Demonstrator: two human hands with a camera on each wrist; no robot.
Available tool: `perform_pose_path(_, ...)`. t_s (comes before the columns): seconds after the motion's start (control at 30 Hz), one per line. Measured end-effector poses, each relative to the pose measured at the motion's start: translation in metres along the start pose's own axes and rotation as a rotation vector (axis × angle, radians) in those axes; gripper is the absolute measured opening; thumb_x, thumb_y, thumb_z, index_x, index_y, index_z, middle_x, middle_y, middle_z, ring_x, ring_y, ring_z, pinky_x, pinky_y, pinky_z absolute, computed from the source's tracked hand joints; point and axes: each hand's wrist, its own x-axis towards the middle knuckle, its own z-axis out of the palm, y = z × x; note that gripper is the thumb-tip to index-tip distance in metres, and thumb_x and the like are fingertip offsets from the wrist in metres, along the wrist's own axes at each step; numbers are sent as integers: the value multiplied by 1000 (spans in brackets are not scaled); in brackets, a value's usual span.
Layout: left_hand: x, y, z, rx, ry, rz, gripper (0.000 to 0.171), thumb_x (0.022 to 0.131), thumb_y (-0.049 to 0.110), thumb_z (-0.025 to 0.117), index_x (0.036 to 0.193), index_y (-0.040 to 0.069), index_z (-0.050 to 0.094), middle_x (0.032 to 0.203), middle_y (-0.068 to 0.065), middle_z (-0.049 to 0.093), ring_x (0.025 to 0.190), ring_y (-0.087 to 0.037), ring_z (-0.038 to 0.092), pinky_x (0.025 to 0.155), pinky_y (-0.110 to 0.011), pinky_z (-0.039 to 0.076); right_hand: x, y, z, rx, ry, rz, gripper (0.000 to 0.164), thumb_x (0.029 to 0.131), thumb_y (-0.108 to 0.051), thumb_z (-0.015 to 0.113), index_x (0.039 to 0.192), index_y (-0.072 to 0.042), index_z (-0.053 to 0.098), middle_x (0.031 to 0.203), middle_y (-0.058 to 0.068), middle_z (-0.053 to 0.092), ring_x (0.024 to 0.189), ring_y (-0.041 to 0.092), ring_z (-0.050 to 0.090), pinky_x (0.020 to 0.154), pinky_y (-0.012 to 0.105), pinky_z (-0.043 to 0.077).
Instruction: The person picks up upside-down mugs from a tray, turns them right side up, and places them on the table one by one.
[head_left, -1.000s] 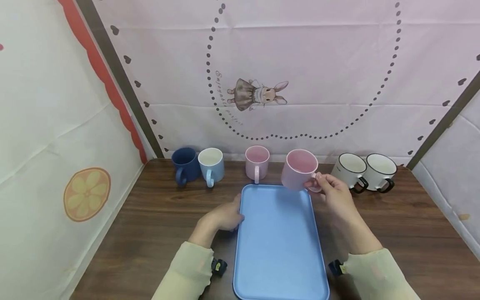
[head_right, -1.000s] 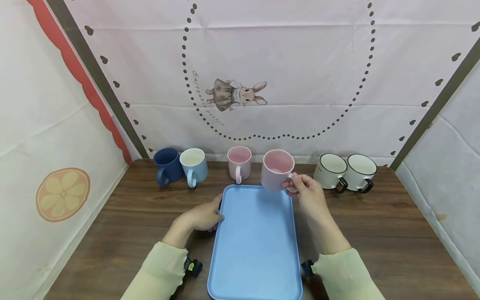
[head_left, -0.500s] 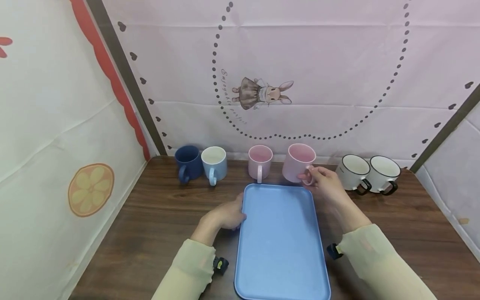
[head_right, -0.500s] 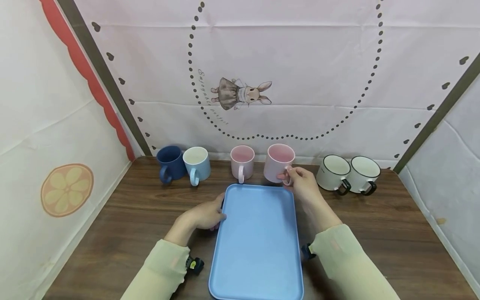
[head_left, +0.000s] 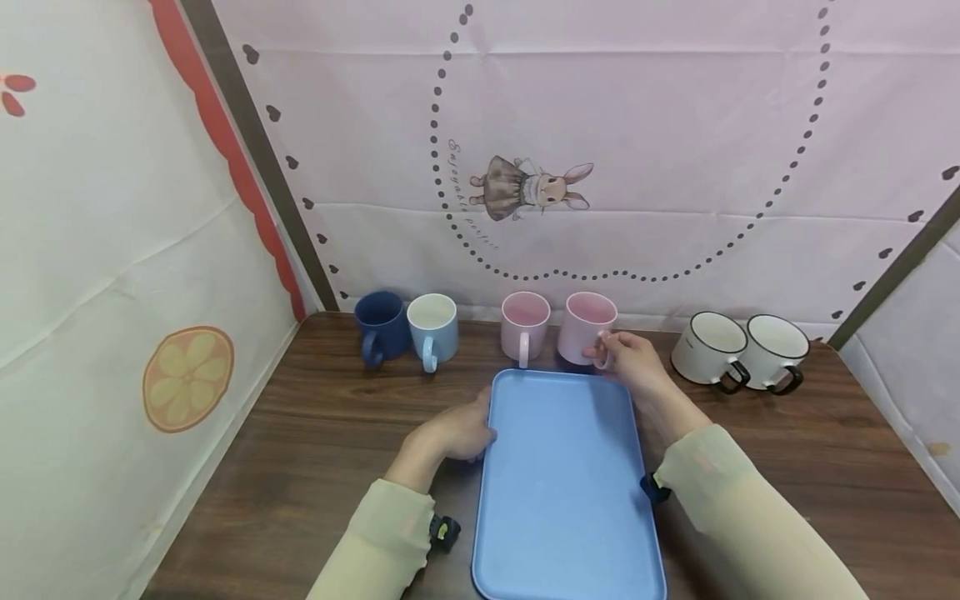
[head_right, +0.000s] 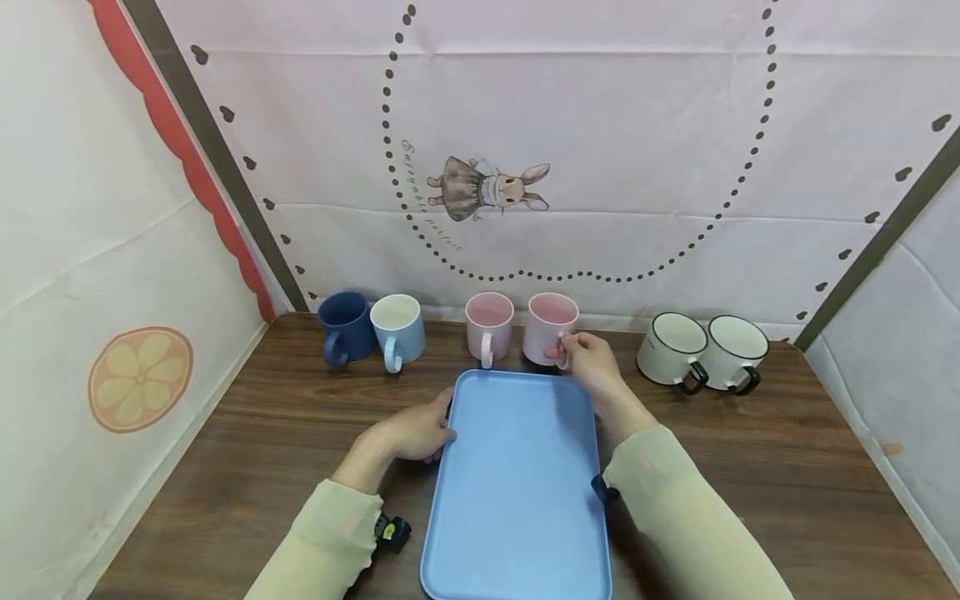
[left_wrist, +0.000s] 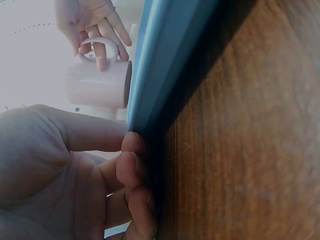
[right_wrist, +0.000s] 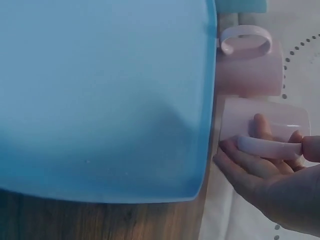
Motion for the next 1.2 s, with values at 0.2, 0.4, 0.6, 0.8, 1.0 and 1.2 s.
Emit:
perform_pose_path(0.2,-3,3,0,-11,-1,2,75,101,11,51,164,0,11,74,-9,63,58,-22,58,54,-34,46,4,4,3,-82,22,-35,32,112,-25,42,106,2,59,113,15,77,113,23,66,95,33,46)
perform_pose_path(0.4,-3,3,0,-6,-2,2,76,102,11,51,164,0,10,76,-10,62,60,-23,59,56,-34,47,5,6,11,-163,30,-32,39,113,-31,40,112,3,60,128,22,71,124,33,60,106,43,39)
perform_pose_path(0.6,-2,1,-1,-4,0,5,75,102,12,51,164,0,11,77,-10,63,60,-23,60,57,-35,48,5,6,24,-232,34,-44,41,113,-31,39,117,6,58,131,23,69,122,32,59,105,42,42)
perform_pose_path(0.8,-2,0,0,-4,-1,-1,75,102,13,51,164,0,10,77,-10,63,61,-23,60,57,-35,48,5,7,32,-262,50,-46,41,113,-30,39,111,6,60,129,24,69,123,31,58,102,40,42)
perform_pose_path(1.0,-3,1,0,0,-1,-13,76,102,13,52,164,1,11,78,-10,63,62,-23,60,57,-35,48,5,10,34,-273,17,-45,41,113,-28,39,111,8,59,132,24,68,124,32,57,97,36,41)
perform_pose_path(1.2,-3,1,0,6,0,-13,76,102,13,52,164,1,11,76,-9,63,60,-22,60,57,-35,47,5,11,34,-275,10,-40,41,112,-28,39,117,8,59,133,24,68,127,33,57,102,40,40)
